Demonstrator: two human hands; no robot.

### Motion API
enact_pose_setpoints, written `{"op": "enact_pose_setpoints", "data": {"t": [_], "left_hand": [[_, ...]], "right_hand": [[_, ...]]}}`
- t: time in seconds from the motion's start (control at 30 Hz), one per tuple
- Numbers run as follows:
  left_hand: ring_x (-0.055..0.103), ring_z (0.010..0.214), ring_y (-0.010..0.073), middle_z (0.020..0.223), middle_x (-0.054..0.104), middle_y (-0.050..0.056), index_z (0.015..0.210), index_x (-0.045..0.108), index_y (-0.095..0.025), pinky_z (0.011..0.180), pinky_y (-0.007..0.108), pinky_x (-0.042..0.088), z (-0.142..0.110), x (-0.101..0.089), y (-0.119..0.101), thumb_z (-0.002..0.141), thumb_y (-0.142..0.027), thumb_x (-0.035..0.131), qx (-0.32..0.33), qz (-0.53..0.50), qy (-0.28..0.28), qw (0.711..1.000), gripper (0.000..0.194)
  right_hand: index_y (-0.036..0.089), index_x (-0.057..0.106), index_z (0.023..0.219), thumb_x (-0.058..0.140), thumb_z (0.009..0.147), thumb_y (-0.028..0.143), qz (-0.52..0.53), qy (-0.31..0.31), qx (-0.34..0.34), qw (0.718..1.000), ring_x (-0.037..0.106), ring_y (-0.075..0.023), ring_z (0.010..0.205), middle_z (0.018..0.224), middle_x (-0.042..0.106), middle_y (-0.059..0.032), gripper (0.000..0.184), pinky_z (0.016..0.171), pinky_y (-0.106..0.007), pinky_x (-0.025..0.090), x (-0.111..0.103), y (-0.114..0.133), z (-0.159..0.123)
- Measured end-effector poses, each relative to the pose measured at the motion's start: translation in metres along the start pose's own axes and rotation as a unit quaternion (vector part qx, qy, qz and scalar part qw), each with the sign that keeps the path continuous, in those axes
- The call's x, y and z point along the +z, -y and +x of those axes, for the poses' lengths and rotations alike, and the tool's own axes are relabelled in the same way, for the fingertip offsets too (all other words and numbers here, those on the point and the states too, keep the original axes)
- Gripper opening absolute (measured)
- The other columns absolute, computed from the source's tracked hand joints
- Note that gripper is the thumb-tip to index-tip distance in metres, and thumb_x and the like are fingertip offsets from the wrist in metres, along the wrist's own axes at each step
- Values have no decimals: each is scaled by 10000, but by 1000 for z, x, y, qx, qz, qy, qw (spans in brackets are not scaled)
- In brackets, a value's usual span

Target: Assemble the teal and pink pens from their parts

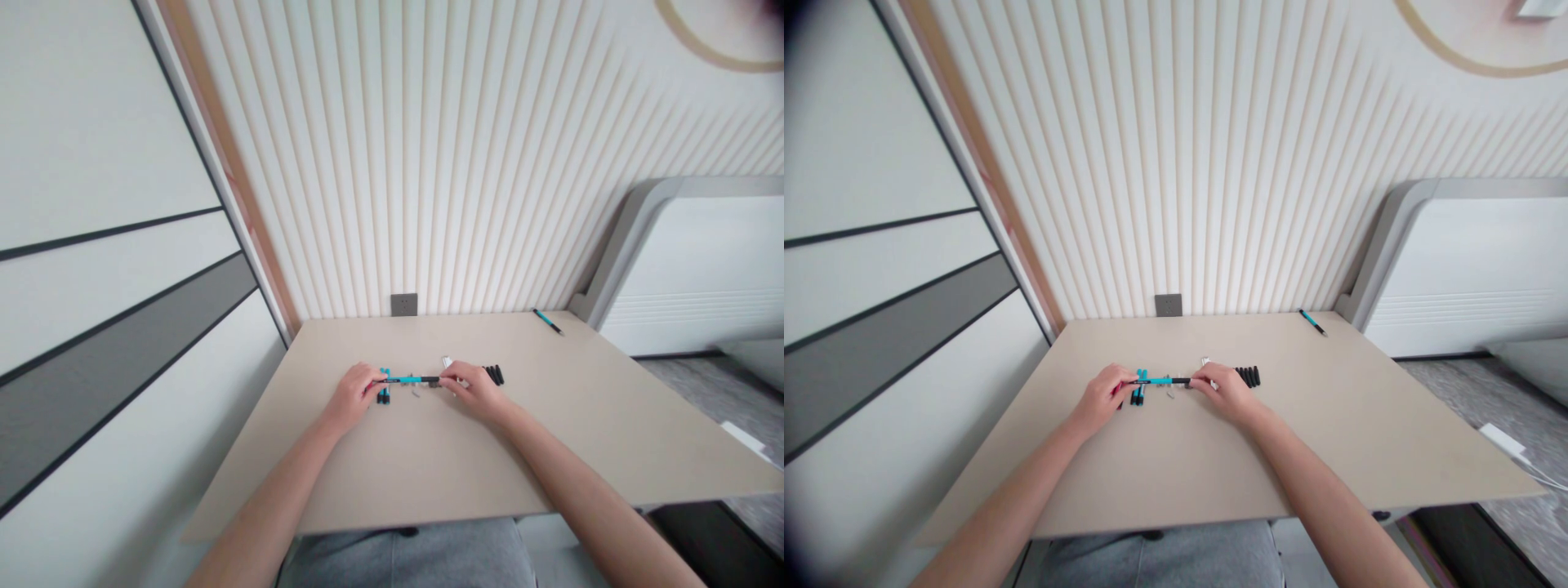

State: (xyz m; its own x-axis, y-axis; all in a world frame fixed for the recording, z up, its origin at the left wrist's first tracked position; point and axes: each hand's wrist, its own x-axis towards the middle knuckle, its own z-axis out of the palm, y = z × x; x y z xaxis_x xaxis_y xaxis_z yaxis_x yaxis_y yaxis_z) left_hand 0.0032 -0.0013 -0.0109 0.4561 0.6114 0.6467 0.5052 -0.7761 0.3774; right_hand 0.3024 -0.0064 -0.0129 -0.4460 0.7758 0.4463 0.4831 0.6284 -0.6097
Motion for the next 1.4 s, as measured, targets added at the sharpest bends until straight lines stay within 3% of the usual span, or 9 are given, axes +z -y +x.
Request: {"op": "enact_pose_setpoints", "data": {"t": [0.13,0.33,0.6,0.9,1.13,1.4], "left_hand": [[602,830,190,867,660,56,943,617,-191,772,350,498,0,0,0,926,-267,563,8,-6,7,1000,95],[601,823,184,859,654,46,931,617,-193,761,332,496,0,0,-1,927,-277,564,-1,0,0,1000,100],[596,832,184,871,660,52,933,618,-191,770,338,495,0,0,0,931,-267,558,-1,-5,9,1000,97],[597,835,192,873,665,50,955,621,-198,783,360,493,0,1,3,929,-253,558,7,-3,31,999,88],[606,855,185,897,659,48,978,619,-199,793,342,503,0,0,2,927,-250,560,-7,-3,13,1000,94],[601,857,181,892,648,47,972,609,-191,787,331,496,-2,3,3,930,-250,558,-9,2,16,1000,89]], "right_hand": [[184,627,732,400,990,368,-29,21,-5,999,562,-154,675,694,620,-32,390,694,-290,430,0,0,0],[205,621,1070,564,910,396,11,-12,-5,1000,595,-164,761,903,665,-56,255,735,-298,470,1,1,0],[200,662,895,533,935,363,-21,-4,1,1000,608,-188,786,850,690,-58,212,753,-322,442,1,-1,-1],[185,607,704,330,1004,358,-57,53,19,997,549,-150,645,649,621,-17,443,687,-289,411,0,6,0],[195,655,959,488,950,361,-25,26,-5,999,600,-173,769,849,680,-50,236,752,-309,448,-3,9,0],[203,645,1023,555,924,334,-55,17,-50,997,599,-165,748,865,666,-54,188,755,-318,451,0,6,1]]}}
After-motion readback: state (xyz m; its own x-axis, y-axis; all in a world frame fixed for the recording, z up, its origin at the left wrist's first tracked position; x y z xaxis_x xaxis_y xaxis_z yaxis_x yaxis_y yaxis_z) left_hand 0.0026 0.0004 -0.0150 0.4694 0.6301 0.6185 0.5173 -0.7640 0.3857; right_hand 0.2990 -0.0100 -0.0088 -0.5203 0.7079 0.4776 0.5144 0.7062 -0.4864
